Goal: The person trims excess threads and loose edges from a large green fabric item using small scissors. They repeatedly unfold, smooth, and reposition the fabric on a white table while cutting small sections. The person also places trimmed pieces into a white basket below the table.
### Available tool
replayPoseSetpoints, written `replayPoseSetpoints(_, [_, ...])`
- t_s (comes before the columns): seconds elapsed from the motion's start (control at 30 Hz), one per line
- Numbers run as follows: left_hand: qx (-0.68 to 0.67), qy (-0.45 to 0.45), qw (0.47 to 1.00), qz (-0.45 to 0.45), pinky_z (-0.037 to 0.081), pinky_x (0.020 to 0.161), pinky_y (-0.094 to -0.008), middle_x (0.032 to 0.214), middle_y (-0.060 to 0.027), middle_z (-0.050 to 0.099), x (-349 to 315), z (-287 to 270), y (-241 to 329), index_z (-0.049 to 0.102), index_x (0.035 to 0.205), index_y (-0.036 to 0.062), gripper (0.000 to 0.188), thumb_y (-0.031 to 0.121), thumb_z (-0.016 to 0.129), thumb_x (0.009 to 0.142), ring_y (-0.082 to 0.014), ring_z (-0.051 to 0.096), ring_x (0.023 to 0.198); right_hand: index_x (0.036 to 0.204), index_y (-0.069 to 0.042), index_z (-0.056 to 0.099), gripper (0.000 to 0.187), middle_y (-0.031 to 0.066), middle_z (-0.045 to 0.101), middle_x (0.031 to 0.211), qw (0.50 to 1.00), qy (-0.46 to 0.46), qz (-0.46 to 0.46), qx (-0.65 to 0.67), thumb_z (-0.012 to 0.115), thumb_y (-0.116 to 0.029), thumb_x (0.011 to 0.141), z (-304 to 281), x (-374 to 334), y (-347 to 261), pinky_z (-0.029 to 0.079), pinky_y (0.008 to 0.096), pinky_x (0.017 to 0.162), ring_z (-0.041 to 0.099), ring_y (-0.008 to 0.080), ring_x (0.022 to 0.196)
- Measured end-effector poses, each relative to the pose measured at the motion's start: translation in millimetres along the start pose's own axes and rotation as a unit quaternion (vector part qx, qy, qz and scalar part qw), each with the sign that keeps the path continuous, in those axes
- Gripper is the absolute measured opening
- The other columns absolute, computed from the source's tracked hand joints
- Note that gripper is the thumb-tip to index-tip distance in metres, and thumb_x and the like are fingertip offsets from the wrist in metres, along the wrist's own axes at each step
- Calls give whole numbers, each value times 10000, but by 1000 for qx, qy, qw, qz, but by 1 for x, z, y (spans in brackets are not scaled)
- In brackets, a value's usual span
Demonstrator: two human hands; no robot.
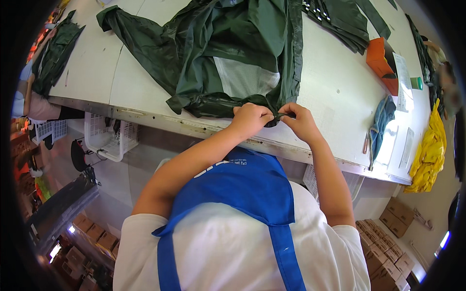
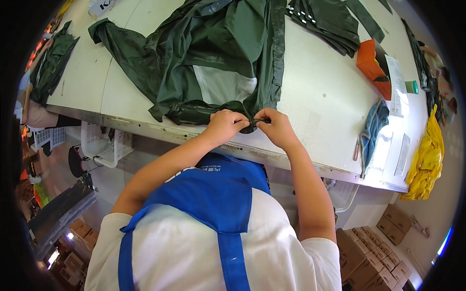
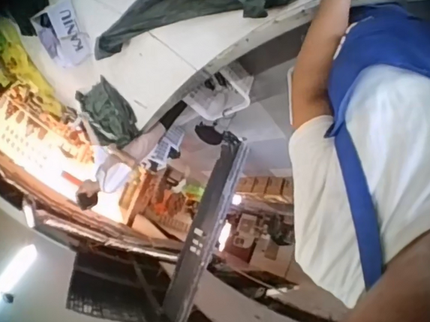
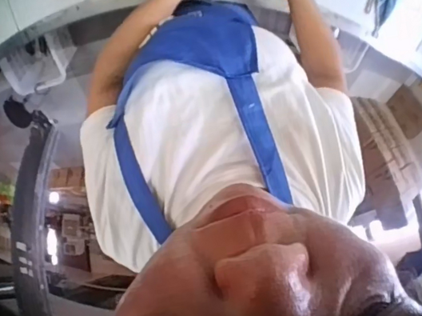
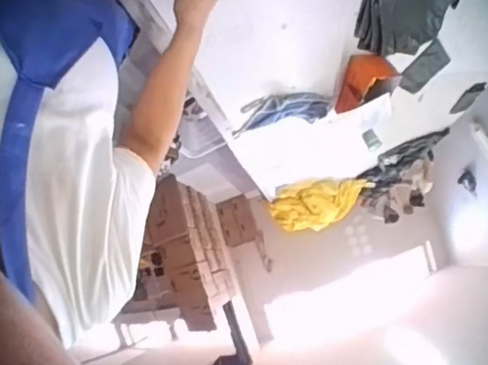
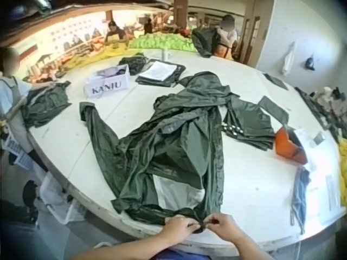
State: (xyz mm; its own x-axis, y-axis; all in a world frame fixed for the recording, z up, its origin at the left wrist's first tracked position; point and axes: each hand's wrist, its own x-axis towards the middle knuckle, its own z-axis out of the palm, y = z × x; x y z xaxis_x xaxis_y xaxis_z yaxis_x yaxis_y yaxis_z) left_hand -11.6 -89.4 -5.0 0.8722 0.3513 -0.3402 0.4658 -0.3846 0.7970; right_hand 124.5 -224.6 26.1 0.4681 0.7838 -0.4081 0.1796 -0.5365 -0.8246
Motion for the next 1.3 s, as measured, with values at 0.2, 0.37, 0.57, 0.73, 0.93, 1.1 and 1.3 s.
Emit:
replayPoseSetpoints(0.2, [62,78,994,38,331,755,-431,818,5,584,-12,3,13,630,735,158,108,249,675,772,-254,525,901,780,-88,596,178,48,582,853,909,93,-256,-316,731,-96,664,10,-12,-17,408,372,802,538,257,925])
replayPoseSetpoints(0.37, [142,162,975,61,339,761,-428,909,-14,492,-16,-6,13,634,719,168,104,233,715,723,-265,491,920,776,-90,583,171,37,572,847,888,132,-294,-328,723,-123,683,7,-15,-8,403,373,792,537,246,921])
replayPoseSetpoints(0.57, [186,197,960,70,375,747,-428,910,-26,560,-23,-32,0,618,708,139,116,208,709,730,-271,528,911,782,-90,573,170,48,559,861,885,165,-305,-310,715,-118,691,2,-20,-6,393,379,815,532,258,938])
replayPoseSetpoints(0.73, [155,204,966,-35,429,791,-418,1042,-77,557,-49,-100,-64,623,712,105,104,167,702,739,-301,529,945,794,-83,594,151,66,571,870,914,177,-192,-310,718,-90,710,-42,-43,31,396,397,815,529,284,942])
replayPoseSetpoints(0.93, [208,33,972,103,405,953,-424,1180,-112,610,-82,-108,-65,630,733,90,110,156,718,736,-362,495,1130,1047,-31,563,370,168,581,1116,883,390,20,-262,704,-226,766,-127,-45,156,401,438,944,518,346,1101])
replayPoseSetpoints(1.1, [-57,146,987,20,452,860,-386,970,-72,673,-64,-120,-76,643,830,61,172,208,709,772,-300,540,1096,1257,-6,484,624,220,594,1134,719,512,371,-290,664,-388,797,-225,-132,345,427,467,936,547,364,1090])
replayPoseSetpoints(1.3, [-30,178,961,-209,475,791,-309,1081,-118,615,-42,-119,-101,521,1211,-9,452,152,687,823,-193,593,913,1016,-26,639,292,165,655,992,776,406,348,-335,597,-245,828,-227,-136,323,489,383,796,632,307,878])
